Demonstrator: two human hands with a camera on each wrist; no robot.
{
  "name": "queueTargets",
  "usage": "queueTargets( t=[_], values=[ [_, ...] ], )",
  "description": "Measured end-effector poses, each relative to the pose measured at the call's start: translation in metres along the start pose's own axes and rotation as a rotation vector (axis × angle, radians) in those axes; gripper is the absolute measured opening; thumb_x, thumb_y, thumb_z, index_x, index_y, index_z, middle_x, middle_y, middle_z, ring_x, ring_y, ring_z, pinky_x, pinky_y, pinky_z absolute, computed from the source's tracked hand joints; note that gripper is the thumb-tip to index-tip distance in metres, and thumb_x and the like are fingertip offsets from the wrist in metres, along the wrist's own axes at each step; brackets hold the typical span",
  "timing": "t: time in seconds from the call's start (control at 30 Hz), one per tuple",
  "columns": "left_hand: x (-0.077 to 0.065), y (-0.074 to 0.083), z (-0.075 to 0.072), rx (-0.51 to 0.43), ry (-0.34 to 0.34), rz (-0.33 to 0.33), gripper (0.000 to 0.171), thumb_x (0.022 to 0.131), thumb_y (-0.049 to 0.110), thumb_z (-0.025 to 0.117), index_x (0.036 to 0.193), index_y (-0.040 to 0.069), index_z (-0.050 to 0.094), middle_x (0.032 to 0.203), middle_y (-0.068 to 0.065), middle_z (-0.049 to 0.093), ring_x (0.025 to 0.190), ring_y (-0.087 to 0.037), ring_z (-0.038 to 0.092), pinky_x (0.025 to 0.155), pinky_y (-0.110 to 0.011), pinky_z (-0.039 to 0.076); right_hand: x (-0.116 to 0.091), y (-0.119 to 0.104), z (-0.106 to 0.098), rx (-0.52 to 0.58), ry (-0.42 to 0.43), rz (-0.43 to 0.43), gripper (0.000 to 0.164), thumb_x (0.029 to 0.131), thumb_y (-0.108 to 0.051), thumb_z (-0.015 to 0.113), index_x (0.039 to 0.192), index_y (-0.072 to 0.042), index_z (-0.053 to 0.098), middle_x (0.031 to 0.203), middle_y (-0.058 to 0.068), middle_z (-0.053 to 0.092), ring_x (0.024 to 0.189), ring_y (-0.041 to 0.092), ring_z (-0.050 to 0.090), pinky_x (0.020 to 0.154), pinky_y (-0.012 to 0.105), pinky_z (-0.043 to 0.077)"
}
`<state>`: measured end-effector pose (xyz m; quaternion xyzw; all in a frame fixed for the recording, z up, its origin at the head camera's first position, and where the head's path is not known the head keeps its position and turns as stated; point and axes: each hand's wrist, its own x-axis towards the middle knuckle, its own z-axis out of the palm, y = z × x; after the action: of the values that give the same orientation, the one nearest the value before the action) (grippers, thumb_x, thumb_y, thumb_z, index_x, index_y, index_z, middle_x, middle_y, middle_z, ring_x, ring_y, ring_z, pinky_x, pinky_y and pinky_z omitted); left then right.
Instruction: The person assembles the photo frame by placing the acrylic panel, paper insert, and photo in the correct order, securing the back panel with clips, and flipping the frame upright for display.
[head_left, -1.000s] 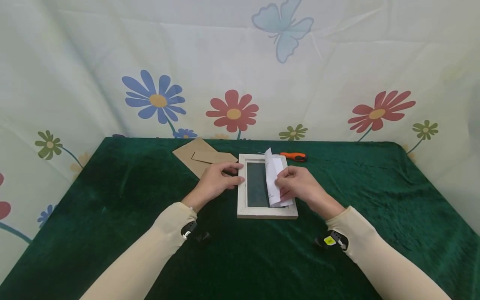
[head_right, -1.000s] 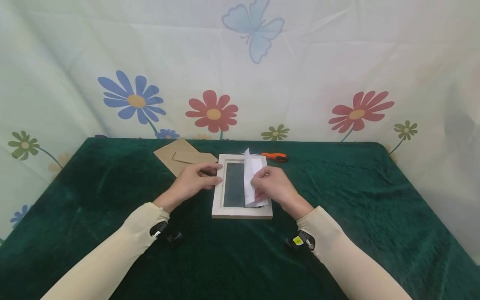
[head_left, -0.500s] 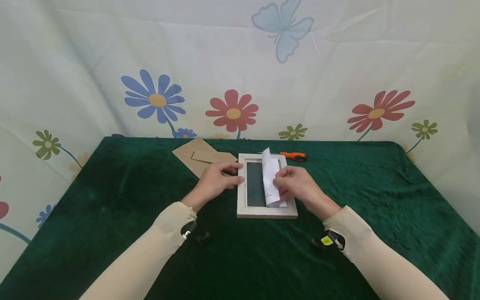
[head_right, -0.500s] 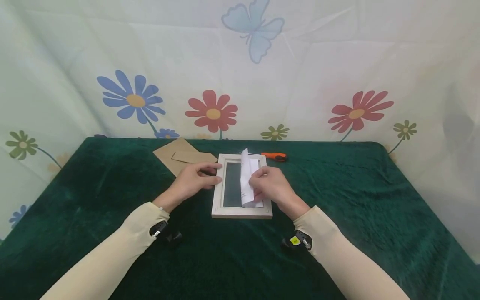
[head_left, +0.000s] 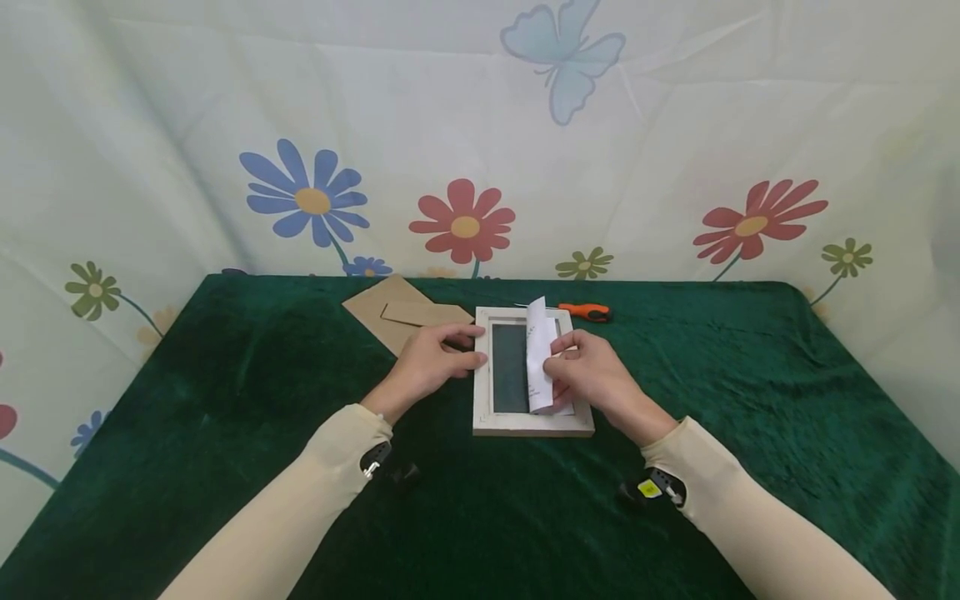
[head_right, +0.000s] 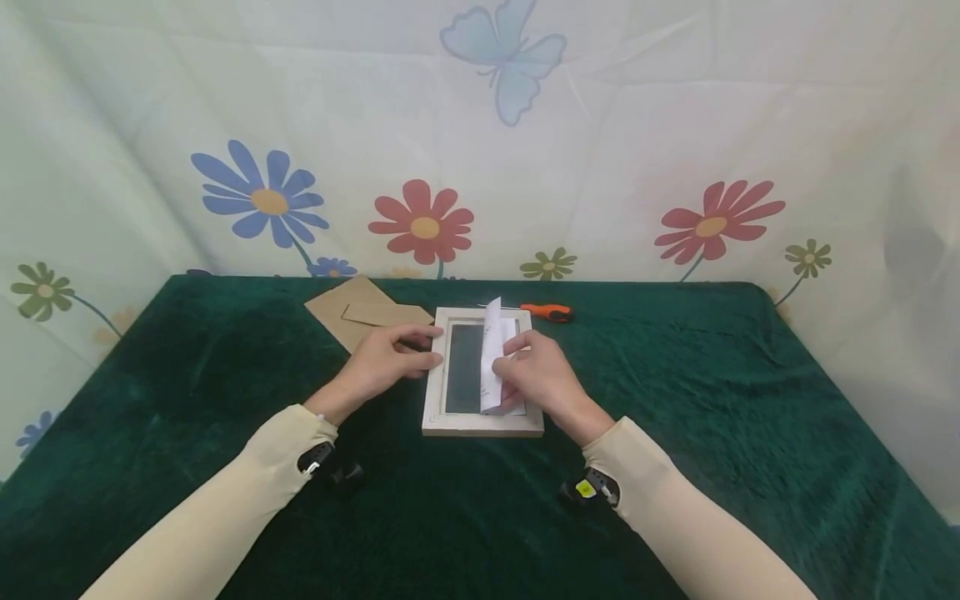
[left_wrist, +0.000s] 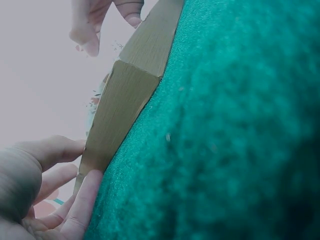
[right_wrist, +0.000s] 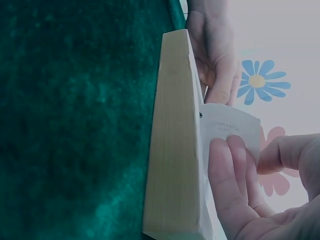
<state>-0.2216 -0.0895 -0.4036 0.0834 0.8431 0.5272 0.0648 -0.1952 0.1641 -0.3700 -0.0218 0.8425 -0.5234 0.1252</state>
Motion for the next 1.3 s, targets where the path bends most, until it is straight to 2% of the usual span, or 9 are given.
queueTargets(
  t=[0.37,0.5,0.7,0.87,1.03,1.3],
  values=[
    [0.001,-0.001,-0.001,-0.002,0.004,0.011,0.049,0.096,0.018,0.083,0.143,0.015,0.069,0.128,-0.012,0.065,0.095,-0.024,0.072,0.089,-0.034,0.062,0.0,-0.002,0.001,-0.013,0.013,-0.004,0.034,0.098,-0.006,0.061,0.13,0.004,0.052,0.074,0.013,0.067,0.056,0.02,0.066,0.06,0.028,0.06],
    [0.0,-0.002,0.0,-0.004,-0.002,0.006,0.049,0.096,0.019,0.083,0.143,0.016,0.069,0.129,-0.011,0.065,0.095,-0.024,0.072,0.089,-0.034,0.062,0.002,-0.001,0.004,-0.065,0.011,-0.024,0.033,0.097,-0.006,0.062,0.128,0.003,0.054,0.074,0.011,0.068,0.057,0.019,0.067,0.06,0.028,0.058],
    [0.0,-0.002,0.0,-0.008,-0.004,0.008,0.05,0.096,0.019,0.083,0.143,0.016,0.069,0.129,-0.011,0.065,0.096,-0.023,0.073,0.089,-0.034,0.062,0.005,-0.001,0.007,-0.17,0.047,-0.072,0.03,0.097,-0.008,0.065,0.125,0.0,0.058,0.09,0.012,0.072,0.064,0.021,0.068,0.067,0.031,0.055],
    [0.0,-0.002,-0.001,-0.001,-0.003,0.009,0.049,0.096,0.019,0.083,0.143,0.016,0.069,0.129,-0.011,0.065,0.096,-0.023,0.073,0.088,-0.033,0.062,0.006,0.0,0.01,-0.218,0.072,-0.146,0.035,0.097,-0.008,0.068,0.13,-0.001,0.057,0.106,0.015,0.069,0.076,0.022,0.067,0.07,0.034,0.054],
    [0.0,-0.001,-0.001,-0.007,-0.007,0.001,0.05,0.096,0.019,0.083,0.143,0.017,0.069,0.129,-0.011,0.065,0.097,-0.023,0.072,0.088,-0.033,0.062,0.007,0.002,0.013,-0.17,0.022,-0.181,0.034,0.099,-0.006,0.068,0.131,0.0,0.056,0.11,0.018,0.067,0.077,0.023,0.072,0.071,0.035,0.063],
    [0.0,-0.001,-0.001,-0.007,-0.004,0.001,0.049,0.096,0.02,0.082,0.143,0.017,0.069,0.13,-0.011,0.065,0.096,-0.023,0.073,0.088,-0.033,0.062,0.01,-0.003,0.015,-0.198,-0.033,-0.136,0.026,0.104,-0.015,0.068,0.125,-0.001,0.065,0.103,0.013,0.07,0.075,0.02,0.072,0.074,0.033,0.063]
  ],
)
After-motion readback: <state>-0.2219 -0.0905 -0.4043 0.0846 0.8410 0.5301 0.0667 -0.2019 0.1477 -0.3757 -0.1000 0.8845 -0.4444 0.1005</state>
